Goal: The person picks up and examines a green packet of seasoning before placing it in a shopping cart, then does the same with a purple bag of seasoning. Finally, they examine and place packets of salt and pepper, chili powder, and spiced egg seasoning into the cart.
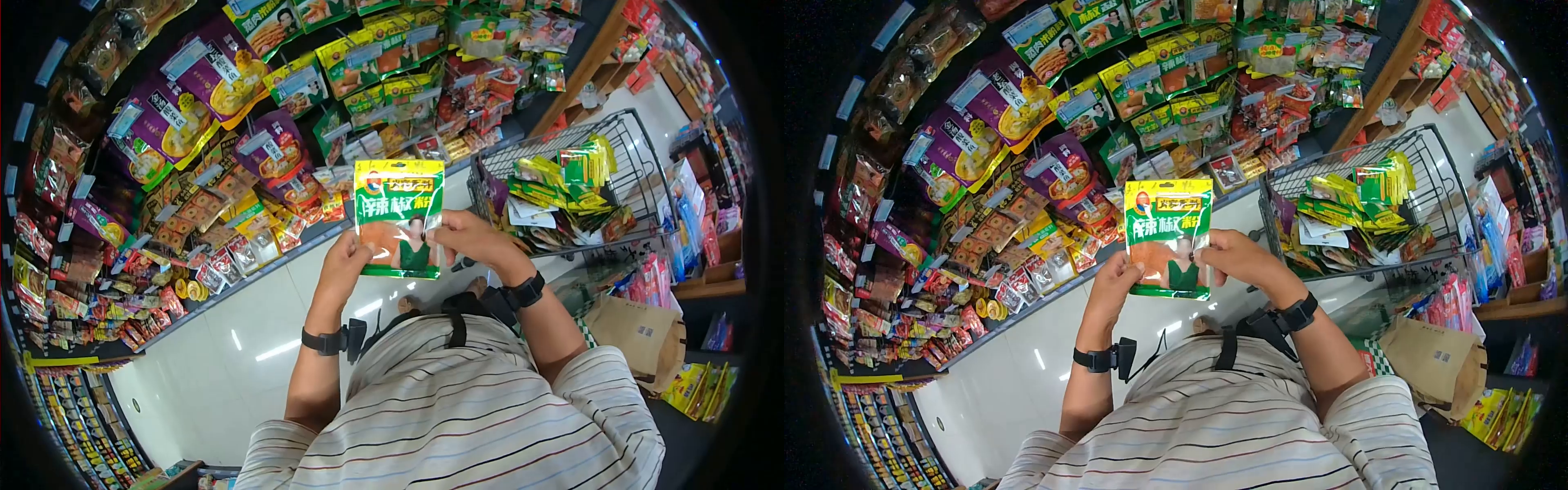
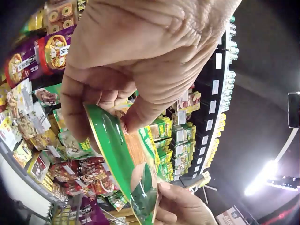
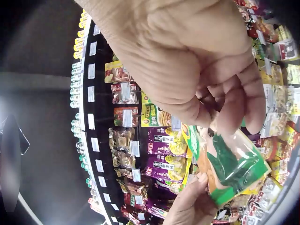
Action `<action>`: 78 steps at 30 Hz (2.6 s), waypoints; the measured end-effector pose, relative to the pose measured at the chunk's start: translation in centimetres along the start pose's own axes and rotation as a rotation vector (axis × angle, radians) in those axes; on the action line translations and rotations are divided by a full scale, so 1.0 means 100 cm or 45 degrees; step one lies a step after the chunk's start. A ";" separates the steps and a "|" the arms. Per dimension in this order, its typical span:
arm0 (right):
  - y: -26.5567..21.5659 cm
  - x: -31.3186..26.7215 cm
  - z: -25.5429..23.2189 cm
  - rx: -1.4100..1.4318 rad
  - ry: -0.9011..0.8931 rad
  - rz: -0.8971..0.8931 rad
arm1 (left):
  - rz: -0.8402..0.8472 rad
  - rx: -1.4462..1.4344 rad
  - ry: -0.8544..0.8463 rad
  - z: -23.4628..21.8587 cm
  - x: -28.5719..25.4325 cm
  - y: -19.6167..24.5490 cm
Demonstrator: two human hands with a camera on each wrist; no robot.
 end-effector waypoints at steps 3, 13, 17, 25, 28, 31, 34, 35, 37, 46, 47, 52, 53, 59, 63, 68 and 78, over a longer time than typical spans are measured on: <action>0.007 -0.001 -0.002 0.006 0.003 0.025 | -0.059 -0.073 -0.066 0.006 -0.010 0.004; 0.023 -0.010 0.000 0.119 0.006 0.040 | -0.054 0.130 0.004 0.005 -0.003 -0.007; 0.025 -0.011 -0.007 0.142 0.063 0.078 | -0.064 -0.098 -0.092 0.019 -0.017 0.009; 0.031 -0.012 -0.008 0.176 -0.028 0.103 | -0.063 -0.030 0.003 0.013 0.004 -0.008; 0.033 -0.009 -0.007 0.215 -0.071 0.092 | -0.083 -0.025 0.022 0.014 0.006 -0.010; 0.030 -0.007 -0.006 0.291 -0.027 0.038 | -0.102 -0.045 -0.018 0.011 0.014 -0.017; 0.022 -0.008 -0.006 0.302 -0.042 0.056 | -0.078 -0.180 -0.056 0.013 0.013 -0.008; 0.029 -0.009 -0.009 0.280 -0.016 0.106 | -0.077 -0.249 -0.082 0.015 0.011 -0.004; 0.033 -0.010 -0.010 0.271 0.000 0.119 | -0.074 -0.313 -0.144 0.019 0.013 0.001; 0.026 0.003 -0.004 0.245 -0.049 0.035 | -0.124 -0.274 -0.148 0.011 0.019 -0.005; 0.025 0.004 -0.002 0.258 -0.045 0.023 | -0.121 -0.279 -0.138 0.011 0.017 -0.004; 0.023 0.010 0.002 0.257 -0.053 0.004 | -0.141 -0.229 -0.113 0.002 0.014 -0.008; 0.025 0.010 0.002 0.247 -0.060 0.009 | -0.128 -0.221 -0.109 0.001 0.013 -0.006; 0.023 0.014 -0.001 0.220 -0.061 0.045 | 0.015 -0.037 -0.119 -0.003 0.011 0.009; 0.014 0.019 -0.012 0.169 -0.042 0.061 | -0.027 -0.128 -0.095 0.005 0.014 0.028; 0.023 0.034 -0.037 0.205 -0.078 0.111 | -0.124 -0.328 -0.095 0.019 0.043 0.049; 0.015 0.111 -0.107 0.349 0.021 0.013 | -0.076 -0.124 -0.009 0.026 0.130 0.099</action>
Point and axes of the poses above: each hand's wrist, its own x-axis towards the middle knuckle, its own z-axis out of the palm, y = z × x, the point moved 8 cm from there along x, towards the middle knuckle, and after that the axes turned 14 degrees about -z, right-handed, at the moved point
